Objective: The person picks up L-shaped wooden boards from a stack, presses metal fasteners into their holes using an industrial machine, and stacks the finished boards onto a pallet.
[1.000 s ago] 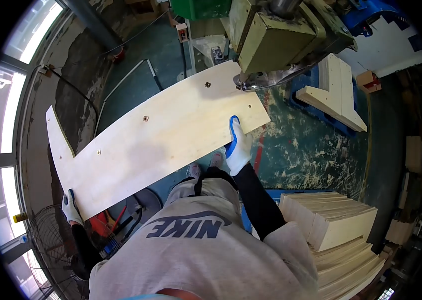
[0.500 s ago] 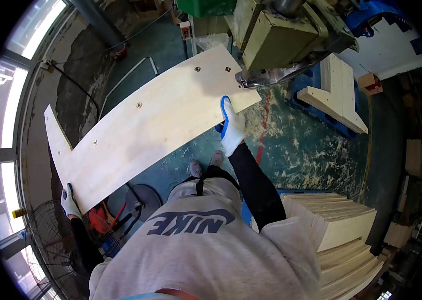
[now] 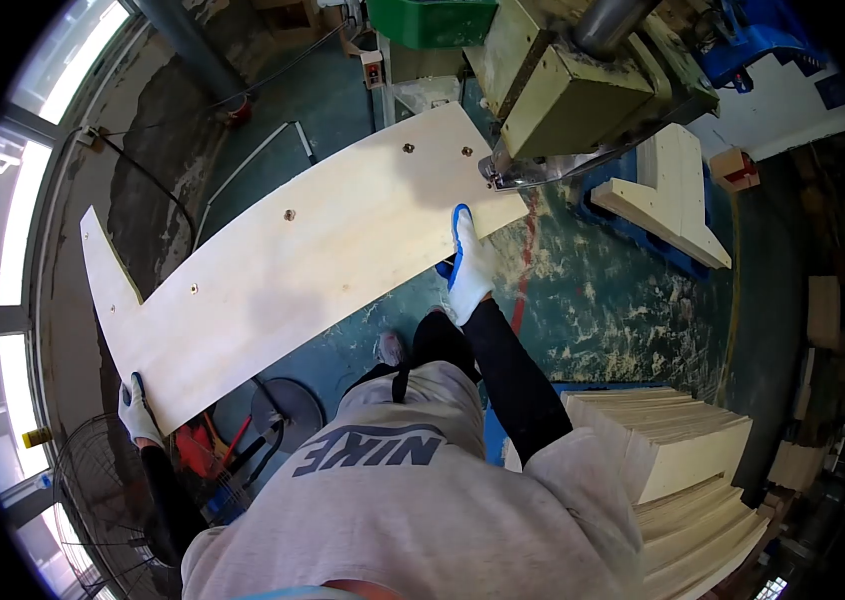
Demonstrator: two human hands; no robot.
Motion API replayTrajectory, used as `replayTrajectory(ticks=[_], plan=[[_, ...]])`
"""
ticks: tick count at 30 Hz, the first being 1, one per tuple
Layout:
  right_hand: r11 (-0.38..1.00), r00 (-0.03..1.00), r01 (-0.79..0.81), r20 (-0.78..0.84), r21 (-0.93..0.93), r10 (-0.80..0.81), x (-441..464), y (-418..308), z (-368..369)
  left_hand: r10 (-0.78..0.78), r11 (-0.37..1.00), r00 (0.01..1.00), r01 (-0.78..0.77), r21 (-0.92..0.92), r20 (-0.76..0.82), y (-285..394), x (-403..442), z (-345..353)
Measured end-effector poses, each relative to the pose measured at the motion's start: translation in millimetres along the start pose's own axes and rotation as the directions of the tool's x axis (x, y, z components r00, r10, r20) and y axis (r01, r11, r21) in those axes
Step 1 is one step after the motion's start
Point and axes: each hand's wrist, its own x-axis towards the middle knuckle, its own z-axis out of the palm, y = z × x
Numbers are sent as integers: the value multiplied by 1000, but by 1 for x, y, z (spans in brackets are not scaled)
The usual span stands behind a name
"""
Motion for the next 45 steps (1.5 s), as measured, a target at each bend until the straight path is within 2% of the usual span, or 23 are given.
replayTrajectory(ticks=[3, 7, 9, 11, 13, 15, 16, 19, 21, 22, 25, 28, 30, 31, 33, 35, 37, 38, 40, 41, 42, 43, 45], plan=[[993, 998, -65, -14, -95, 64, -7, 3, -1, 35, 998, 999, -35, 46, 16, -7, 17, -6], [994, 990, -71, -124, -87, 60, -14, -1, 11, 70, 997, 997, -71, 28, 22, -12, 42, -8], [973, 995, 89, -25, -215, -97, -8, 17, -2, 75, 993, 997, -77, 88, 23, -9, 50, -8], [972, 996, 88, 20, -220, -86, 0, 19, -3, 58, 996, 998, -59, 71, 20, -26, 70, -18], [985, 994, -113, -8, -131, 113, 0, 11, 0, 77, 992, 997, -77, 104, 7, -5, 53, -9], [983, 990, -130, 40, -127, 136, -7, 1, 1, 59, 992, 998, -60, 107, 15, 2, 44, -7], [984, 988, -134, 62, -120, 142, -7, -3, 2, 39, 995, 999, -42, 85, 26, -1, 43, -9], [978, 997, -3, 72, 209, -13, 3, 17, 5, 35, 998, 999, -35, 56, 7, -17, 27, -19], [942, 991, -25, 131, 335, -21, 0, 16, 6, 57, 998, 997, -56, 20, -47, -13, 13, -12], [919, 987, -51, 159, 390, -13, -10, 14, 6, 46, 998, 998, -44, 52, -50, -10, 8, -22], [914, 959, -144, 282, 380, 34, -31, 12, 0, 52, 989, 995, -40, 142, -81, 12, -1, -48], [894, 851, -330, 505, 304, 142, -57, 21, -3, 95, 980, 991, -76, 184, -96, 24, 1, -110], [835, 816, -446, 530, 323, 231, -65, 37, -2, 188, 955, 978, -161, 249, -87, 33, 4, -151], [800, 789, -499, 555, 333, 262, -67, 46, -3, 100, 983, 991, -86, 160, -84, 62, -15, -151], [750, 739, -584, 586, 310, 333, -58, 57, -6, 44, 984, 998, -51, 169, 46, 73, -18, -188], [721, 731, -618, 568, 314, 379, -42, 75, -4, 53, 982, 992, -72, 174, 110, 98, -40, -192], [719, 740, -623, 530, 308, 415, -18, 89, 0, 94, 988, 984, -110, 104, 150, 132, -83, -146], [663, 725, -665, 512, 343, 461, -1, 108, -1, 108, 990, 982, -120, 70, 154, 142, -97, -126], [659, 664, -725, 457, 201, 592, 19, 126, -13, 128, 992, 981, -129, -1, 149, 145, -116, -86], [780, 726, -626, 353, -19, 591, 20, 128, -18, 169, 986, 980, -170, -6, 104, 126, -116, -69], [835, 795, -493, 265, -244, 546, 22, 128, -24, 219, 976, 974, -218, -9, 63, 105, -110, -47], [819, 862, -344, 190, -459, 469, 23, 125, -33, 235, 972, 972, -235, -14, 16, 107, -120, -5], [824, 815, -361, 281, -437, 506, 35, 108, -68, 245, 969, 969, -245, 7, -31, 112, -156, 94]])
